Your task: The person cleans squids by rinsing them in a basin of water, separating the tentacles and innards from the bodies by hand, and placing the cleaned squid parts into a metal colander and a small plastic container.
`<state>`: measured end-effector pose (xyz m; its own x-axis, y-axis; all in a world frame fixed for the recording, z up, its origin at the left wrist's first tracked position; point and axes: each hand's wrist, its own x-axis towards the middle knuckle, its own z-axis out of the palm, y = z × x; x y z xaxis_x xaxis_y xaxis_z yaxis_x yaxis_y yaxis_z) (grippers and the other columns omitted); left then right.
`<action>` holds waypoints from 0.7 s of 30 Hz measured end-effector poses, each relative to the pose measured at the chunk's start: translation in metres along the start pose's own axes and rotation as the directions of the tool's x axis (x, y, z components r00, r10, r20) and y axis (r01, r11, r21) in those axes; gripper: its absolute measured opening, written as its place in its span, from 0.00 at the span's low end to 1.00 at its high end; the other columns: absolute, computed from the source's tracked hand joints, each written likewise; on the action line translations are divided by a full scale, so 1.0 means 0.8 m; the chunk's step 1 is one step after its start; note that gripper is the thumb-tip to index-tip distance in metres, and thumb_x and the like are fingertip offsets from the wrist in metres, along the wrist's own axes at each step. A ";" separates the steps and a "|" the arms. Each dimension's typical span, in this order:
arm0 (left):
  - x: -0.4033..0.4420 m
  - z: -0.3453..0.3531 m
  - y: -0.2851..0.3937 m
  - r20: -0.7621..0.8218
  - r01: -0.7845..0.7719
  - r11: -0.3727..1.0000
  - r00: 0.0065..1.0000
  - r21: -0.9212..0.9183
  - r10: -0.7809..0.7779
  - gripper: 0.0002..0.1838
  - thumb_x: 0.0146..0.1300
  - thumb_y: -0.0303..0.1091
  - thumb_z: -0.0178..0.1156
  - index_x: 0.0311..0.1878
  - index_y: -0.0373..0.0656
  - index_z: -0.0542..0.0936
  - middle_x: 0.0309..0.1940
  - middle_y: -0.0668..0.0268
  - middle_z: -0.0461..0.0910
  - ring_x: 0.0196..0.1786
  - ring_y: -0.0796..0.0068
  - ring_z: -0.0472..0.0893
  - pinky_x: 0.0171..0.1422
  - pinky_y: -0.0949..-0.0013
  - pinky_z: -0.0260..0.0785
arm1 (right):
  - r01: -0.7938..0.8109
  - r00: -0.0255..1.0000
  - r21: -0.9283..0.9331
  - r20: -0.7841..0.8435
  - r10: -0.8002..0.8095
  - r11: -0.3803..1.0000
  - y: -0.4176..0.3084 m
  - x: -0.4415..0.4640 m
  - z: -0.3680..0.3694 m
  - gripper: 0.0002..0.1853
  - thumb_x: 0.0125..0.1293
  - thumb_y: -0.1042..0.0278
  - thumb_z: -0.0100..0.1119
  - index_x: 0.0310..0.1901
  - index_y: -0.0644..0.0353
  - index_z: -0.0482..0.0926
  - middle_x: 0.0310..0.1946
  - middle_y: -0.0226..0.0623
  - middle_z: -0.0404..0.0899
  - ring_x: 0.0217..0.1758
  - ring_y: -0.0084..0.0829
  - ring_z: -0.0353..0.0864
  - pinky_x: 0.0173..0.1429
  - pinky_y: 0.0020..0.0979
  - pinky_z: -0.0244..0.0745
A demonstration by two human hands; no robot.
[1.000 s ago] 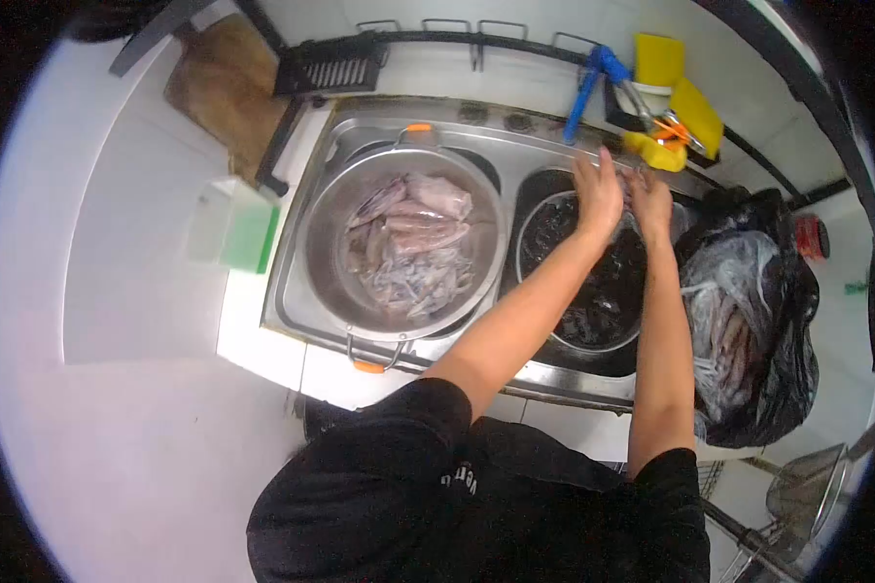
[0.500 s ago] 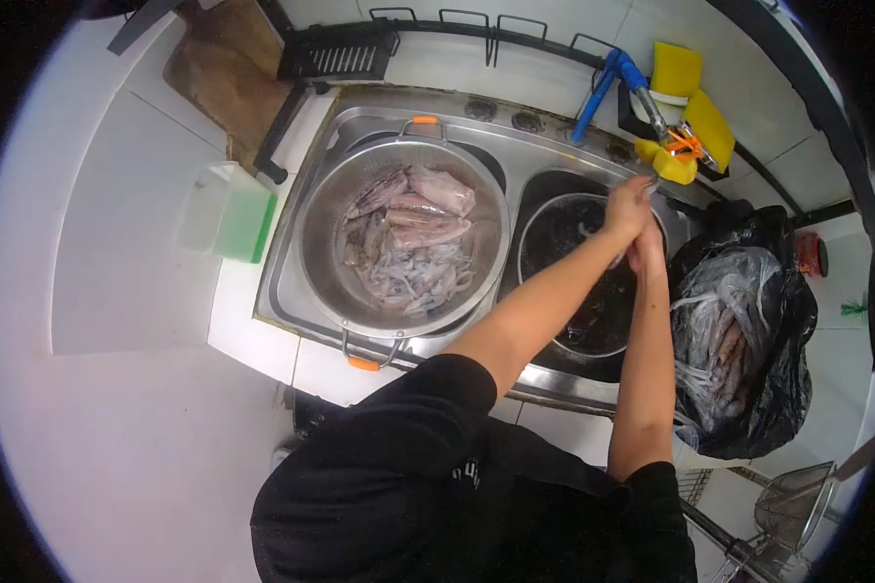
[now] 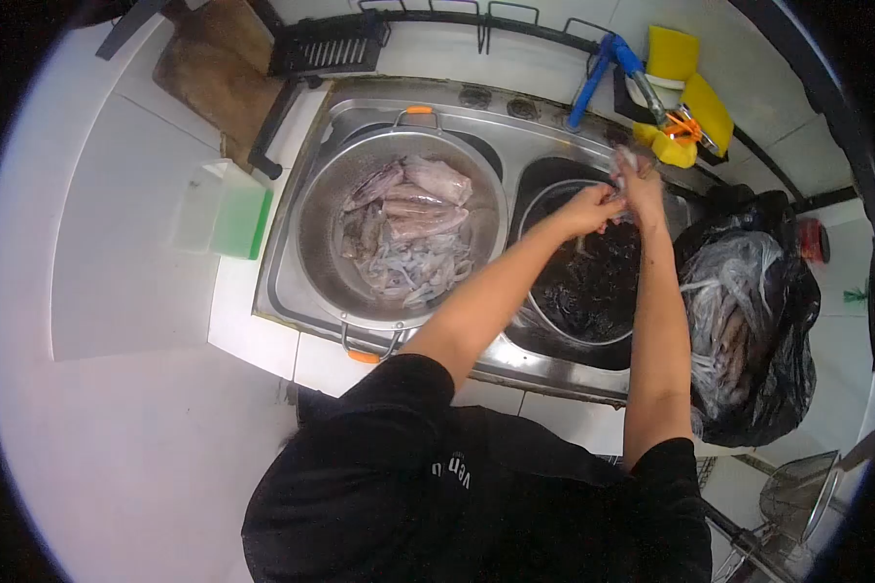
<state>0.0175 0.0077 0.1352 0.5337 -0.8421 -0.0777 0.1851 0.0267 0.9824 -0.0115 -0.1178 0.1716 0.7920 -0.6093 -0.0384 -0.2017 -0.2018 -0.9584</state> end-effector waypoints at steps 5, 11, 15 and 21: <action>-0.029 -0.024 0.043 0.127 0.047 0.991 0.990 0.123 -0.062 0.17 0.65 0.41 0.54 0.49 0.39 0.72 0.34 0.67 0.76 0.33 0.83 0.72 0.38 0.78 0.68 | -0.181 0.971 0.281 0.206 0.125 0.943 0.039 -0.008 -0.011 0.18 0.63 0.58 0.54 0.51 0.60 0.75 0.40 0.32 0.78 0.40 0.23 0.76 0.43 0.23 0.70; -0.131 -0.094 0.156 0.196 -0.084 0.956 0.980 0.283 0.029 0.15 0.66 0.39 0.49 0.47 0.38 0.74 0.36 0.67 0.77 0.34 0.80 0.75 0.37 0.77 0.70 | -0.059 0.976 -0.157 0.197 0.090 0.986 0.140 -0.051 -0.018 0.22 0.63 0.56 0.56 0.51 0.65 0.74 0.44 0.39 0.79 0.51 0.31 0.75 0.54 0.28 0.67; -0.210 -0.139 0.180 0.160 -0.049 0.844 0.986 0.535 -0.044 0.13 0.63 0.35 0.49 0.48 0.40 0.74 0.37 0.66 0.76 0.38 0.78 0.75 0.40 0.75 0.69 | -0.053 0.967 -0.533 0.185 0.177 0.844 0.186 -0.088 -0.018 0.25 0.59 0.54 0.58 0.52 0.65 0.73 0.48 0.47 0.77 0.55 0.39 0.74 0.58 0.32 0.66; -0.311 -0.207 0.122 0.013 0.278 0.677 0.920 0.682 -0.391 0.15 0.61 0.34 0.49 0.49 0.39 0.74 0.42 0.61 0.78 0.43 0.72 0.76 0.49 0.69 0.68 | -0.106 0.836 -0.881 0.172 0.522 0.462 0.241 -0.118 0.017 0.18 0.60 0.71 0.44 0.51 0.65 0.73 0.51 0.55 0.73 0.56 0.48 0.71 0.59 0.40 0.67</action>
<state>0.0395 0.3089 0.2219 0.4083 -0.7923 -0.4534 -0.2889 -0.5833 0.7592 -0.1176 -0.0888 -0.0132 0.6559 -0.4822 -0.5807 -0.6849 -0.7036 -0.1894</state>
